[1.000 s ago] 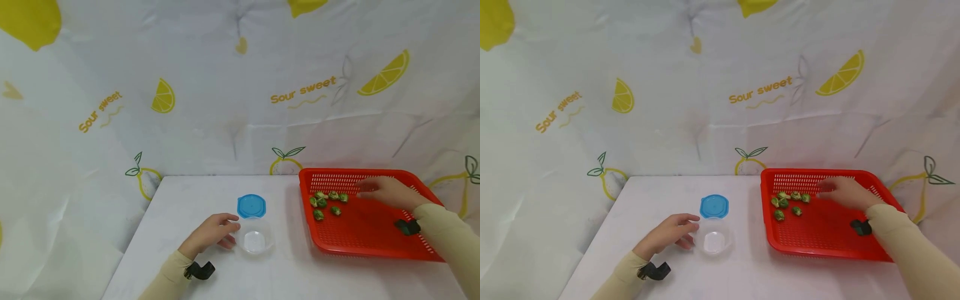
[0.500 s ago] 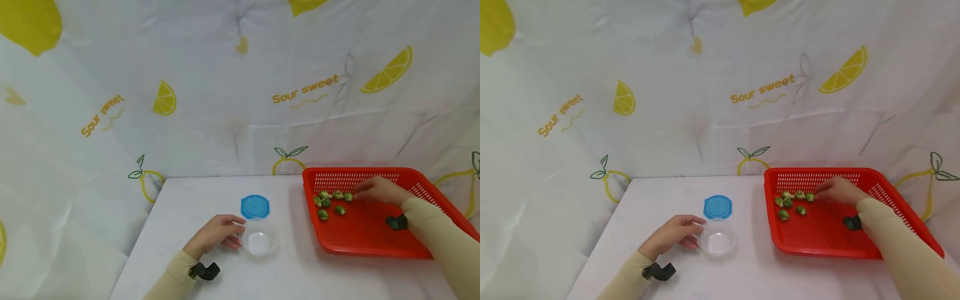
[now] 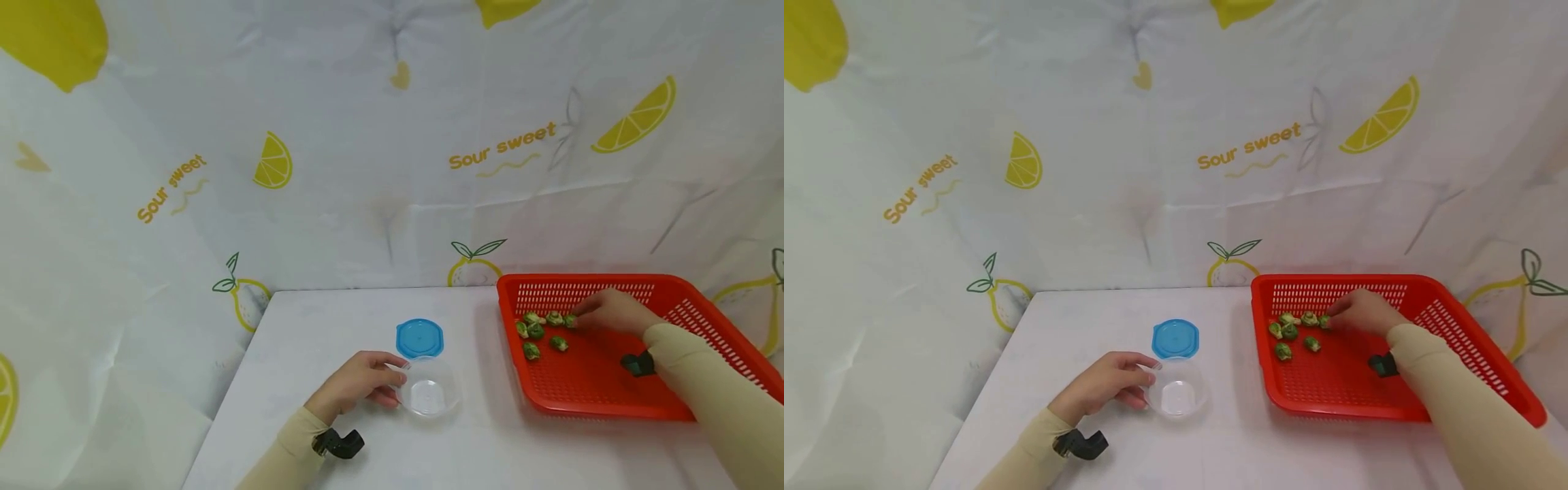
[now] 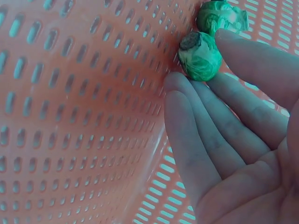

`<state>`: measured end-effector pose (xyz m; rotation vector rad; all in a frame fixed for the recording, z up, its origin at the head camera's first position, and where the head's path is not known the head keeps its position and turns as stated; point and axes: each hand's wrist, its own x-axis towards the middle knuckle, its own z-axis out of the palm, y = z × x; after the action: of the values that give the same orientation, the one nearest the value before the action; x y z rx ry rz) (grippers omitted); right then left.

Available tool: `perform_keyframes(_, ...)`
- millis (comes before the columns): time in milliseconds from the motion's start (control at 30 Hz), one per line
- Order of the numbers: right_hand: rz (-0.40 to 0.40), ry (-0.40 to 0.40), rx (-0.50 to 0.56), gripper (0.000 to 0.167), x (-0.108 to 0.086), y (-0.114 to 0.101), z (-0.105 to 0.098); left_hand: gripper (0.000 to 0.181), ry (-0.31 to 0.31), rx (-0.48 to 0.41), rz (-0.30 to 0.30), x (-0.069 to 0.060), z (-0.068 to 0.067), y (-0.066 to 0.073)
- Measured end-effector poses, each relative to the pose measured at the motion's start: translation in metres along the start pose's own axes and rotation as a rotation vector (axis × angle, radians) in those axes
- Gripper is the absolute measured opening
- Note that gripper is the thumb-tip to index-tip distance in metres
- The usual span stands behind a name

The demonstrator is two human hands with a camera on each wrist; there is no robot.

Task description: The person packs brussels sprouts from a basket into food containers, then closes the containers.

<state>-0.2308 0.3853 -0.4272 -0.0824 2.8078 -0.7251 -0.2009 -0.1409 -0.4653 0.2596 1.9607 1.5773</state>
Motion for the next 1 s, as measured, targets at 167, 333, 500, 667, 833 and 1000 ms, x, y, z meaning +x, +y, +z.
perform_keyframes(167,0.013,0.015,0.002,0.048,0.003,-0.002,0.001,0.042,-0.011,-0.027,-0.007,0.002,-0.002,-0.001)
perform_keyframes(333,0.037,0.043,0.012,0.044,0.006,-0.002,0.000,0.041,-0.025,-0.056,0.003,0.005,-0.005,-0.001)
perform_keyframes(500,0.054,0.048,0.011,0.042,0.008,0.000,0.002,0.041,-0.046,-0.088,-0.024,0.007,-0.008,-0.004)
perform_keyframes(667,0.061,0.047,-0.006,0.041,0.008,-0.003,0.002,0.040,-0.071,-0.117,-0.021,0.008,-0.011,-0.007)
perform_keyframes(833,0.062,0.040,-0.006,0.038,0.008,-0.005,0.000,0.040,-0.092,-0.145,-0.027,0.009,-0.012,-0.009)
perform_keyframes(1000,0.079,0.040,0.009,0.039,0.005,-0.005,-0.001,0.043,-0.125,-0.170,-0.033,0.011,-0.014,-0.015)
